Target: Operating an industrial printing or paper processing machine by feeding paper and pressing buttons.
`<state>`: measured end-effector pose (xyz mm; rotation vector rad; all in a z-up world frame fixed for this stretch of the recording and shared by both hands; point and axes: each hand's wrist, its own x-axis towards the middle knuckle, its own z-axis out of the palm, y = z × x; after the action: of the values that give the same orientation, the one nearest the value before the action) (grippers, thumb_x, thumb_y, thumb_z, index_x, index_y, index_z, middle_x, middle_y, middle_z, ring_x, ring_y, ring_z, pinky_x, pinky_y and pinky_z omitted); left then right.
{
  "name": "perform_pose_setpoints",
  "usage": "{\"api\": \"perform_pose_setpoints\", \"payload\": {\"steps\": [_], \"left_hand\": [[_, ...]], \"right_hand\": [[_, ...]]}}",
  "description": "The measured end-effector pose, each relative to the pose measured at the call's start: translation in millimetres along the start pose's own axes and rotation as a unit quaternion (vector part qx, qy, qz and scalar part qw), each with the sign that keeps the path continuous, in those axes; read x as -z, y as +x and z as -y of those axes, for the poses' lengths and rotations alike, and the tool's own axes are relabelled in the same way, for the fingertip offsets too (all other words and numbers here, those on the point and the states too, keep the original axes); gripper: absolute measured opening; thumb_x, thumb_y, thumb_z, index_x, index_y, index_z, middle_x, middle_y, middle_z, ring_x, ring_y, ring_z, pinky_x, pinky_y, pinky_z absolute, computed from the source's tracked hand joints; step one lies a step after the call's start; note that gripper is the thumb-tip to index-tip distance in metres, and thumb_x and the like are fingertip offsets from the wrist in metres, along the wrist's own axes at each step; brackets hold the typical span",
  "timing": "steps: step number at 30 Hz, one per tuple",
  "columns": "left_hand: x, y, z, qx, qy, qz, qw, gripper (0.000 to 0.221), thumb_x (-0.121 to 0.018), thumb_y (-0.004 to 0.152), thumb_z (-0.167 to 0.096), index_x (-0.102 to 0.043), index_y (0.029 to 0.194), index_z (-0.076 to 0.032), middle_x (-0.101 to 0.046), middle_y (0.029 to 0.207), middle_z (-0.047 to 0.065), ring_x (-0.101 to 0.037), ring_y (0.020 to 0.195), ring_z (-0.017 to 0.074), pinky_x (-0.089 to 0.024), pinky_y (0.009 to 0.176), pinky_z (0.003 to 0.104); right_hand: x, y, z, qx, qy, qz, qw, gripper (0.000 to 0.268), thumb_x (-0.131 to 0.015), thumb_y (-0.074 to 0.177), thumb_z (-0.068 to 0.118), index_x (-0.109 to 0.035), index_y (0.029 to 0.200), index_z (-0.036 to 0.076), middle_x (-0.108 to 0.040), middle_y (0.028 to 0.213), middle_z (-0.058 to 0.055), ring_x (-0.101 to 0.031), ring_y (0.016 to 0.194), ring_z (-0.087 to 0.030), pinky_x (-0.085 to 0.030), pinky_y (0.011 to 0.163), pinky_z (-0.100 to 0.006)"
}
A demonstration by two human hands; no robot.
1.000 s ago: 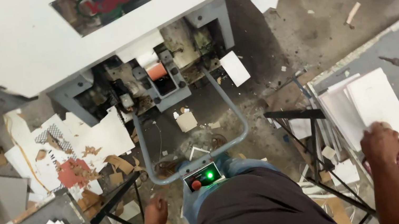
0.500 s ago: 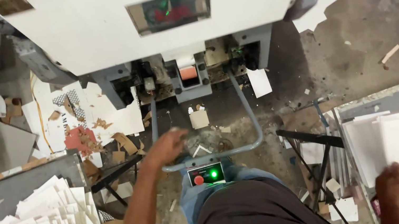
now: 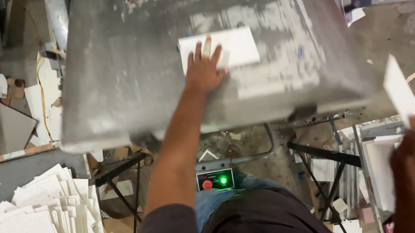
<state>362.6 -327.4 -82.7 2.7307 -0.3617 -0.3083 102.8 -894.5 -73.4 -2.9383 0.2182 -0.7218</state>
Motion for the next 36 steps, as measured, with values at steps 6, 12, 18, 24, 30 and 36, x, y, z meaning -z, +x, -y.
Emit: {"api": "perform_pose_setpoints", "payload": {"steps": [6, 12, 18, 24, 30, 36], "left_hand": [[-63.8, -75.7, -20.6, 0.038, 0.042, 0.089, 0.994, 0.087, -0.050, 0.094, -0.067, -0.023, 0.163, -0.020, -0.008, 0.171, 0.013, -0.004, 0.158, 0.0381, -0.006, 0.126, 0.057], [-77.5, -175.3, -38.7, 0.011, 0.034, 0.078, 0.996, 0.103, -0.055, 0.084, -0.075, -0.023, 0.161, -0.015, -0.012, 0.168, 0.017, -0.005, 0.155, 0.0401, -0.006, 0.123, 0.060], [-98.1, -261.5, -15.9, -0.052, 0.020, -0.016, 0.998, 0.076, -0.066, 0.084, -0.036, -0.042, 0.153, -0.017, -0.032, 0.164, 0.014, -0.022, 0.154, 0.0376, -0.019, 0.123, 0.059], [-30.3, -292.8, 14.0, 0.011, -0.006, 0.072, 0.997, 0.081, -0.059, 0.074, 0.014, -0.049, 0.148, -0.017, -0.043, 0.160, 0.010, -0.031, 0.150, 0.0348, -0.024, 0.121, 0.054], [41.1, -366.3, 87.8, 0.156, 0.029, -0.143, 0.977, 0.061, -0.058, 0.082, 0.010, -0.061, 0.138, -0.014, -0.059, 0.144, 0.016, -0.052, 0.135, 0.0366, -0.039, 0.113, 0.049], [22.4, -516.8, 187.6, 0.412, 0.247, -0.251, 0.841, 0.049, -0.057, 0.088, 0.016, -0.066, 0.131, -0.006, -0.067, 0.138, 0.022, -0.059, 0.132, 0.0373, -0.043, 0.105, 0.051]], "right_hand": [[-13.3, 91.9, 198.2, 0.087, 0.265, 0.008, 0.960, 0.021, -0.056, 0.112, -0.002, -0.070, 0.127, 0.001, -0.069, 0.109, -0.020, -0.065, 0.093, -0.031, -0.055, 0.076, -0.042], [-72.6, 89.7, 319.7, 0.318, 0.195, 0.087, 0.924, 0.042, -0.058, 0.085, -0.006, -0.068, 0.124, 0.007, -0.070, 0.126, -0.019, -0.067, 0.111, -0.038, -0.051, 0.089, -0.053], [-144.4, 54.4, 349.3, 0.371, 0.158, 0.216, 0.889, 0.051, -0.057, 0.085, -0.001, -0.066, 0.134, 0.009, -0.060, 0.146, -0.014, -0.052, 0.133, -0.033, -0.036, 0.103, -0.054], [-171.1, 71.8, 364.2, 0.398, 0.163, 0.230, 0.873, 0.046, -0.057, 0.091, 0.004, -0.065, 0.135, 0.012, -0.057, 0.146, -0.014, -0.051, 0.134, -0.033, -0.037, 0.102, -0.055], [-188.9, 75.7, 363.2, 0.392, 0.170, 0.276, 0.861, 0.052, -0.062, 0.086, 0.009, -0.064, 0.138, 0.017, -0.056, 0.150, -0.012, -0.047, 0.138, -0.031, -0.035, 0.104, -0.056], [-182.7, 86.0, 376.6, 0.342, 0.154, 0.368, 0.851, 0.073, -0.069, 0.086, 0.045, -0.051, 0.149, 0.014, -0.057, 0.142, -0.016, -0.035, 0.145, -0.032, -0.027, 0.108, -0.061]]}}
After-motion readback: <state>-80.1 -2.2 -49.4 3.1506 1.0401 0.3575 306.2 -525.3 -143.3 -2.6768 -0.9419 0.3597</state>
